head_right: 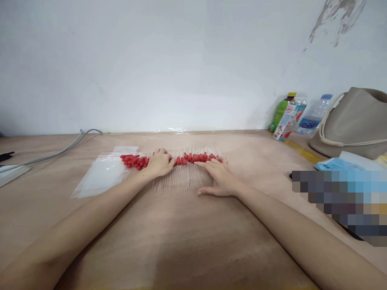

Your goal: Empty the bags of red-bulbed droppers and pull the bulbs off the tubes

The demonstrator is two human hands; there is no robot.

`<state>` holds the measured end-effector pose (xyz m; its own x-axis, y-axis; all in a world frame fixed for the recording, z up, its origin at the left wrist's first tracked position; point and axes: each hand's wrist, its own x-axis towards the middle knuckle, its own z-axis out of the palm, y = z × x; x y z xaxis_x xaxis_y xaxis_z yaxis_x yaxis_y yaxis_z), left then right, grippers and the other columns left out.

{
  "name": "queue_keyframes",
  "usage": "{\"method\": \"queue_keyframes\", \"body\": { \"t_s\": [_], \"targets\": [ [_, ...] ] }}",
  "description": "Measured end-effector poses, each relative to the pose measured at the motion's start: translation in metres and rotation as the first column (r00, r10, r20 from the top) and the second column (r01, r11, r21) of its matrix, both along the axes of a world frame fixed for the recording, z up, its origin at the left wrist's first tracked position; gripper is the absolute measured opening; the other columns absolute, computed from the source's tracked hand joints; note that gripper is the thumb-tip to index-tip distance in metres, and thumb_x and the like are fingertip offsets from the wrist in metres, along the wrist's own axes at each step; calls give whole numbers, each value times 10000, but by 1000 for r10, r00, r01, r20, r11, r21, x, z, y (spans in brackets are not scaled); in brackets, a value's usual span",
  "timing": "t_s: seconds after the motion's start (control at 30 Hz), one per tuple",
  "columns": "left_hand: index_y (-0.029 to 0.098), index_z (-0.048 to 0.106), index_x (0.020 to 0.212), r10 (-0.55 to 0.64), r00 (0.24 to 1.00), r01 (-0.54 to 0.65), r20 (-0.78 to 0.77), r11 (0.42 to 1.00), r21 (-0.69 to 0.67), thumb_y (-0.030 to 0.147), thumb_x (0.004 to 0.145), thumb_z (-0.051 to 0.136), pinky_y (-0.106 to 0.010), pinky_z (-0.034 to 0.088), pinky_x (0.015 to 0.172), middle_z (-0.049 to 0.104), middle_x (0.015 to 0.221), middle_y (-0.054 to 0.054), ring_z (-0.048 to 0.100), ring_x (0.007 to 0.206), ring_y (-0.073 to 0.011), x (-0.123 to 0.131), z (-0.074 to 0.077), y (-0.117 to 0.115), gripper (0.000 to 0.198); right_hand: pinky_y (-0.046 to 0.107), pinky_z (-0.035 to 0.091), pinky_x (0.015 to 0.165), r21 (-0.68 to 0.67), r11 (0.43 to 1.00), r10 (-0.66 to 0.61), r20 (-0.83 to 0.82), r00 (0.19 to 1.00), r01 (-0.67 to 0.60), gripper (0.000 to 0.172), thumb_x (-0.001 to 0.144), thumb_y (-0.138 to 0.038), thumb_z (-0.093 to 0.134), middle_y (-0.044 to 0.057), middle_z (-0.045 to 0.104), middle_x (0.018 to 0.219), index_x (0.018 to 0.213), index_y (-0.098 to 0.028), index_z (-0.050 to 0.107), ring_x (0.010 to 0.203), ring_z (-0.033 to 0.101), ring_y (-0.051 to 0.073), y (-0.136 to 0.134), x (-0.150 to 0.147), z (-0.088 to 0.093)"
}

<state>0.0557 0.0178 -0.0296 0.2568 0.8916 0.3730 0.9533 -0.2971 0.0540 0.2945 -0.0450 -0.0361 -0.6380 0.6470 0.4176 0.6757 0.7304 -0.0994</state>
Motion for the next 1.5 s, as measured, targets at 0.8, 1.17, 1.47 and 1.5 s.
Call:
{"method": "queue_keyframes", "body": {
  "t_s": [0.8, 1.17, 1.47, 1.5],
  "targets": [
    [172, 495, 847, -472, 881, 456, -8, 847, 274, 266, 896, 399, -267, 480, 699, 589, 825, -45, 584, 825, -154, -67, -14, -48, 143, 441, 204, 1018, 405, 902, -52, -241, 969, 149, 484, 821, -456, 490, 72, 547, 1210, 1247, -226, 470, 1149, 445, 241, -2, -53, -16],
    [171, 562, 954, -571, 817, 518, 80, 787, 336, 278, 863, 474, -307, 489, 796, 632, 941, -75, 593, 882, -161, -46, 1, -55, 166, 474, 141, 1016, 348, 927, -41, -277, 960, 140, 175, 860, -276, 493, 1, 688, 930, 874, -268, 667, 1020, 551, 191, 1, -62, -17],
    [205, 634, 910, -596, 800, 549, 66, 771, 322, 290, 859, 495, -356, 412, 853, 683, 916, -30, 583, 903, -168, -30, -5, -62, 171, 453, 175, 1020, 336, 941, 65, -315, 947, 47, 179, 845, -336, 509, -1, 694, 919, 866, -241, 660, 964, 577, 180, -6, -62, -14],
    [206, 633, 913, -594, 801, 544, 72, 773, 326, 291, 859, 494, -354, 410, 849, 686, 913, -30, 582, 909, -169, -29, -6, -63, 171, 458, 175, 1024, 327, 944, 68, -305, 950, 38, 186, 845, -344, 510, 3, 692, 936, 891, -243, 658, 975, 576, 182, -7, -62, -14]
  ]
}}
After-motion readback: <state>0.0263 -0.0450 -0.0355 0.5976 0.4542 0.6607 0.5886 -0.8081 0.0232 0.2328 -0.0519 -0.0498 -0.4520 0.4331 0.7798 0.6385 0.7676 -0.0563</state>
